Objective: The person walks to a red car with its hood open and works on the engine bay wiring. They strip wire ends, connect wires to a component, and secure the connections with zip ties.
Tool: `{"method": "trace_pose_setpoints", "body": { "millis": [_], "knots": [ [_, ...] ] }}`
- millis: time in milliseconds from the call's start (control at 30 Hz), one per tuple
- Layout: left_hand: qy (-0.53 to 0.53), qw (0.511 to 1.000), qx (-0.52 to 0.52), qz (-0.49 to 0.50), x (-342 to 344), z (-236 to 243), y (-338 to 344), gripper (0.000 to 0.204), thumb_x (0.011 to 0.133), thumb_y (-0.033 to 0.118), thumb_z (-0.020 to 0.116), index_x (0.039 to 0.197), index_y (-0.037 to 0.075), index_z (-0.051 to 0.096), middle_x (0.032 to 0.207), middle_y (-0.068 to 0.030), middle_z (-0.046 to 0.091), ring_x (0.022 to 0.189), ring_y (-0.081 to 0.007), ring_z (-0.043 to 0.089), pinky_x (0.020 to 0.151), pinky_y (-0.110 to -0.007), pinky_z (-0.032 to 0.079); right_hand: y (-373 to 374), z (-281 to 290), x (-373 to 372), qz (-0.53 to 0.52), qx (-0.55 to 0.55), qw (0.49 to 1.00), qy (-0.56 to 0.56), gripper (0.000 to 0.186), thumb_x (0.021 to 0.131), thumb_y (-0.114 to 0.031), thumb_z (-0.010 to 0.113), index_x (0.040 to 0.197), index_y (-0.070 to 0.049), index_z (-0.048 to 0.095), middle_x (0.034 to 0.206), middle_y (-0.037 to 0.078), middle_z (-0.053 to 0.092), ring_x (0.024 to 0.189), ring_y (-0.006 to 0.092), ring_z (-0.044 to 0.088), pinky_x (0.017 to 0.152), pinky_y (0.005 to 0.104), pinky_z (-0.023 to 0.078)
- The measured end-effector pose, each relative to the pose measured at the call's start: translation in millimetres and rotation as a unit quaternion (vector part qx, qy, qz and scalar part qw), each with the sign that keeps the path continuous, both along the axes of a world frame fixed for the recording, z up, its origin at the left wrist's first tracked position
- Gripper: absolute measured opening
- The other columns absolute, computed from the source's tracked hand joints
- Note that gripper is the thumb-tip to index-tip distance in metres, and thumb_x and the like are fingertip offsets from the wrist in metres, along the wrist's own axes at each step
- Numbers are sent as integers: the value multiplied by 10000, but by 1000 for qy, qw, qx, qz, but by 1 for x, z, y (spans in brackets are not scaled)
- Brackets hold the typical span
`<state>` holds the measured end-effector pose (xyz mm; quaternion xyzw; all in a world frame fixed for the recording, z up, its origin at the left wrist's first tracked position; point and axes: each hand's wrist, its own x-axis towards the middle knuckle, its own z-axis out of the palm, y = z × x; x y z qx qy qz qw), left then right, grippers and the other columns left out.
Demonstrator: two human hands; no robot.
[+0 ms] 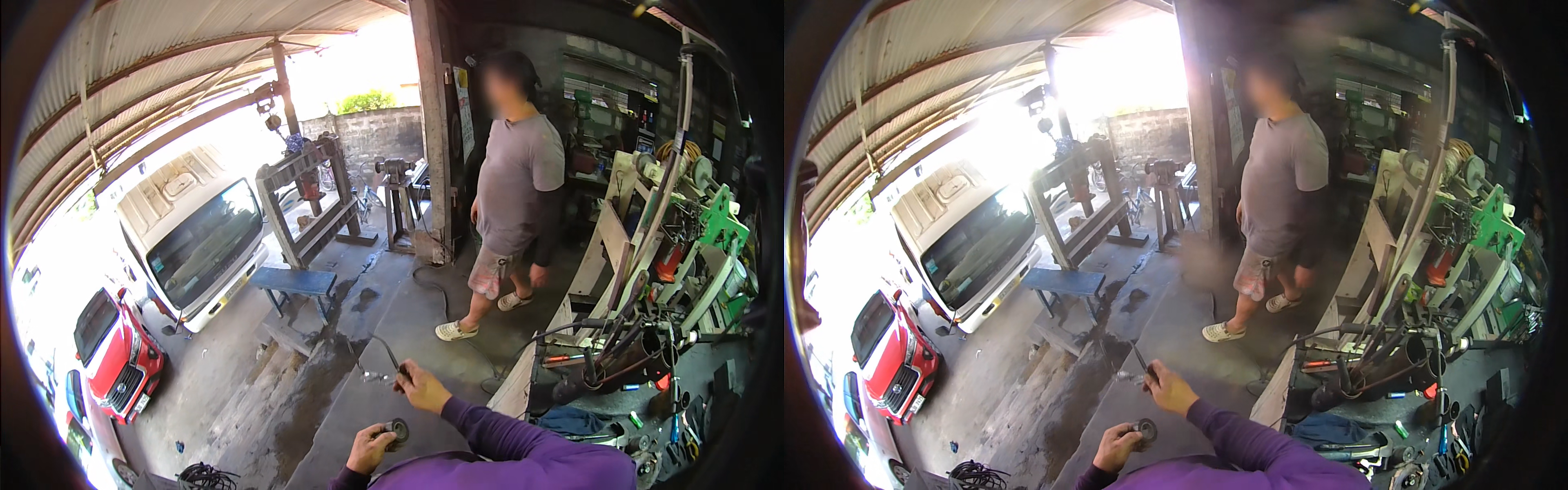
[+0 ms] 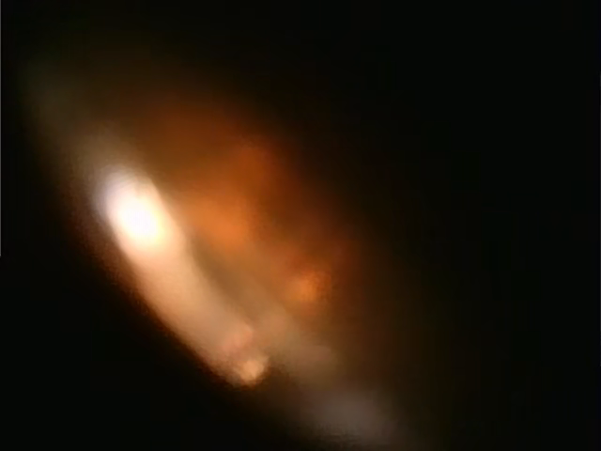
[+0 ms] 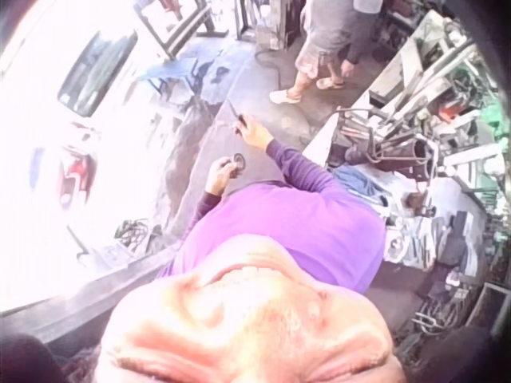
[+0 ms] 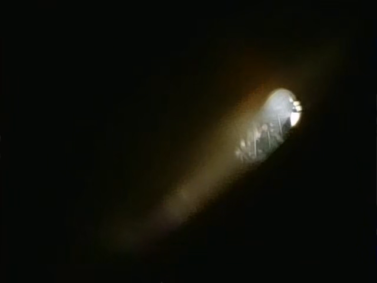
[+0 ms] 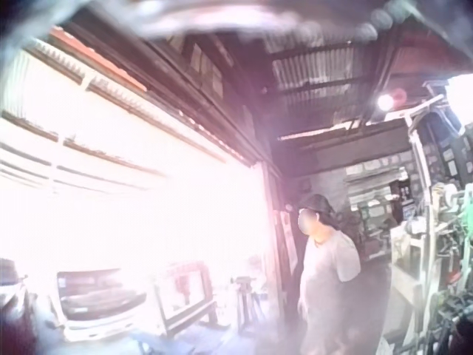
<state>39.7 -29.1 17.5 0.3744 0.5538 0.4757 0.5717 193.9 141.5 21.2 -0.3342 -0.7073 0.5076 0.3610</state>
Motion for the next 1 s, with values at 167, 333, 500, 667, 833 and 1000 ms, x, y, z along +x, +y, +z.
{"method": "trace_pose_setpoints", "body": {
  "millis": [167,333,500,667,833,1000],
  "knots": [
    [-21,997,-40,68,-56,-52,-32,199,930,163,596,931,-23,666,830,-146,713,735,-228,720,703,-352,603,33,102,-22,89,159,983,31,114,1039,-97,550,1108,-16,512,875,152,715,829,271,722,729,380,542],
    [-41,990,-48,128,-106,-59,-44,193,912,190,591,920,12,666,819,-139,708,703,-222,708,671,-332,590,15,198,-67,180,232,951,97,156,1049,-129,576,1154,-24,529,898,127,727,829,216,702,754,335,533],
    [-81,986,-50,139,-154,-54,-48,223,909,210,602,981,9,667,872,-154,712,774,-269,735,705,-367,609,-10,239,-106,213,198,934,208,191,1057,-162,585,1164,-12,536,959,89,741,851,142,664,796,308,523],
    [-44,988,-50,137,-190,-32,-56,157,926,86,601,924,-68,631,817,-150,688,753,-268,730,720,-417,639,-13,256,-125,229,165,936,210,216,1036,-104,607,1208,-5,522,1191,142,647,1091,262,685,967,390,542],
    [-2,985,-28,170,-213,-15,-67,180,929,129,607,893,-43,643,826,-133,707,734,-220,717,692,-350,601,-28,274,-174,211,144,906,336,276,981,-201,709,1140,-35,556,1069,209,692,982,287,703,862,369,568],
    [-55,973,-43,219,-198,-47,-61,221,952,169,657,884,-40,669,767,-80,703,701,-143,676,646,-296,539,-18,288,-198,229,238,877,348,173,993,-73,633,1120,11,551,1044,264,708,1001,342,712,858,444,592]
  ]
}}
